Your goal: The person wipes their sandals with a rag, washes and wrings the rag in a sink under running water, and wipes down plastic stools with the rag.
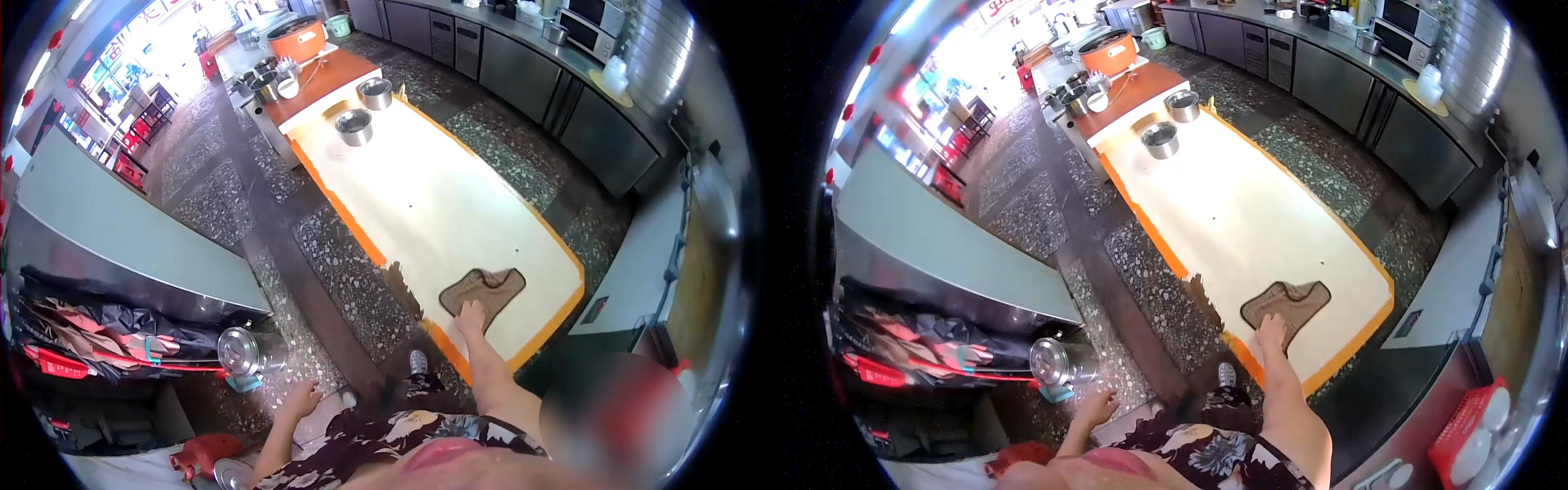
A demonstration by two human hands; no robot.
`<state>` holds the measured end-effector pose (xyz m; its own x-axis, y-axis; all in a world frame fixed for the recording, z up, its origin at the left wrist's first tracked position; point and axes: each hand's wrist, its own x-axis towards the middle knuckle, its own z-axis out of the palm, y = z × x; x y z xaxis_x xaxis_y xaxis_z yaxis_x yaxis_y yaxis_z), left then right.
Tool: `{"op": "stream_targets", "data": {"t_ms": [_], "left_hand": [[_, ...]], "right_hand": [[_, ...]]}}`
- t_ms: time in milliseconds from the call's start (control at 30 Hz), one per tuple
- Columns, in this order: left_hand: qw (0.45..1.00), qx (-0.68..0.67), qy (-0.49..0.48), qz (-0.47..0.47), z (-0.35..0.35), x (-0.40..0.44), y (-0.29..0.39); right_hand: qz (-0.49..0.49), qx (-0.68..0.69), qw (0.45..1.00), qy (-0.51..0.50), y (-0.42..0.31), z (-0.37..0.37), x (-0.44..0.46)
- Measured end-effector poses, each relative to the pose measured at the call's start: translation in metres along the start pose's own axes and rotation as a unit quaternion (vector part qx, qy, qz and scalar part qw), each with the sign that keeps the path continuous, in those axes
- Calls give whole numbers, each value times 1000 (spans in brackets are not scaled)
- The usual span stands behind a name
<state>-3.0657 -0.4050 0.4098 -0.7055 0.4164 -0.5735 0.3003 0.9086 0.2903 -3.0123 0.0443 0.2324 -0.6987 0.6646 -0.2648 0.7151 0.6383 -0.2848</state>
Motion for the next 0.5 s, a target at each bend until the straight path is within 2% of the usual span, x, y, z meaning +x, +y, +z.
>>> {"op": "stream_targets", "data": {"t_ms": [33, 67, 100, 167, 200, 233, 267, 300, 333, 400, 433, 467, 500], "left_hand": [[997, 78, -19, 0, -8, 15, 9], [999, 13, -52, -7, -14, 21, 17], [998, 10, -54, -9, -10, 35, 10], [992, -57, -114, -5, 9, 55, -8], [991, -23, -134, -4, -6, 61, 1], [993, -44, -112, 10, -14, 67, 3], [994, -63, -88, 24, -20, 77, 0], [995, -55, -81, 27, -23, 90, -7], [996, -43, -76, 30, -28, 101, -12], [991, -48, -80, 96, -63, 124, -6], [988, -62, -65, 128, -72, 142, -10], [983, -75, -49, 161, -76, 164, -17], [973, -84, 4, 214, -77, 190, -25]], "right_hand": [[17, -26, 999, -10, -2, 9, 17], [35, -51, 998, -19, -3, 17, 26], [34, -54, 998, -21, 1, 24, 40], [135, 170, 972, -85, 19, 32, 58], [85, 191, 977, -33, 21, 23, 61], [73, 179, 980, -41, 16, 15, 66], [193, 422, 884, -57, 3, -5, 69], [304, 630, 712, -69, -14, -27, 71], [395, 782, 477, -73, -30, -39, 71], [303, 814, 493, -59, -47, -42, 82], [317, 823, 463, -88, -68, -55, 84], [297, 801, 509, -107, -107, -93, 71], [219, 828, 496, -139, -134, -107, 72]]}}
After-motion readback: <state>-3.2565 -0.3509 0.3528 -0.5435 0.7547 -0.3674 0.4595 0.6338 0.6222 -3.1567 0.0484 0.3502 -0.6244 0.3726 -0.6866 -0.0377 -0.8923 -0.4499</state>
